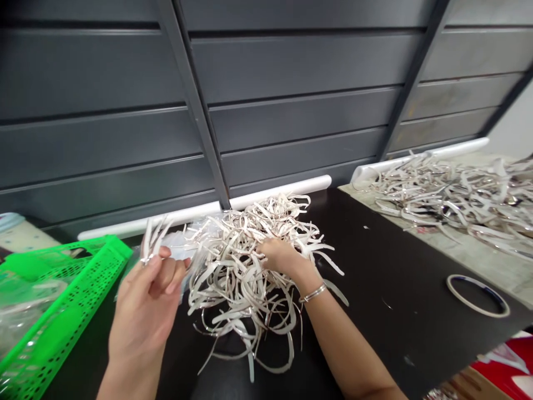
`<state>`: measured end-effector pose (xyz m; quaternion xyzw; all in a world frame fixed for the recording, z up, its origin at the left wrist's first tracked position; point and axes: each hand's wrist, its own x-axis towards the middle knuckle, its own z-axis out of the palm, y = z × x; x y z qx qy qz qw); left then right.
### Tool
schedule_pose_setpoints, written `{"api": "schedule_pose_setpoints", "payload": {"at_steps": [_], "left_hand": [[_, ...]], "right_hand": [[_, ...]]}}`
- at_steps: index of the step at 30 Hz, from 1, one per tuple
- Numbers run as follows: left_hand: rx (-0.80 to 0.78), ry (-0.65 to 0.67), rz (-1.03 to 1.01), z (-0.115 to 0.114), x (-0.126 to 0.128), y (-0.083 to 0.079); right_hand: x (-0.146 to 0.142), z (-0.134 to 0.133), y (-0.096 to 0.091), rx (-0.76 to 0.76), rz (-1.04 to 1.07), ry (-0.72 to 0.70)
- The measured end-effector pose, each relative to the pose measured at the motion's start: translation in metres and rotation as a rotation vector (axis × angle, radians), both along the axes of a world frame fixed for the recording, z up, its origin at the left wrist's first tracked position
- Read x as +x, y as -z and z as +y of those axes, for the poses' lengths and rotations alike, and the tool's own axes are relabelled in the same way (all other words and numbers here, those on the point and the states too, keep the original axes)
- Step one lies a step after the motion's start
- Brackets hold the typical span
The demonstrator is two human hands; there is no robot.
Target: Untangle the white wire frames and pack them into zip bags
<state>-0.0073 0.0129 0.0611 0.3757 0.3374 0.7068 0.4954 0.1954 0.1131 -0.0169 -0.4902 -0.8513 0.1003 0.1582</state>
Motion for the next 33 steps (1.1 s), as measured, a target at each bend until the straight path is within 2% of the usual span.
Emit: {"api": "schedule_pose_setpoints", "payload": {"at_steps": [4,10,15,21,26,33], "left_hand": [[0.009,0.024,0.025,0.000,-0.001,-0.003],[-0.002,0.055,0.049,-0.002,-0.003,-0.002],[0.023,0.056,0.054,-0.002,-0.003,-0.003],[0.061,0.069,0.068,0.000,0.000,-0.004],[0.074,0.070,0.065,0.003,0.004,-0.005],[0.137,0.074,0.032,0.007,0.006,-0.005]], "right_hand": [[-0.009,0.007,0.012,-0.036,-0.134,0.045],[-0.008,0.013,0.009,-0.045,-0.191,0.088],[-0.001,0.013,-0.005,-0.021,-0.084,0.101],[0.010,0.002,-0.028,0.087,0.124,0.166],[0.011,-0.005,-0.031,0.174,0.274,0.246],[0.012,0.002,-0.026,0.009,0.257,0.213]]}}
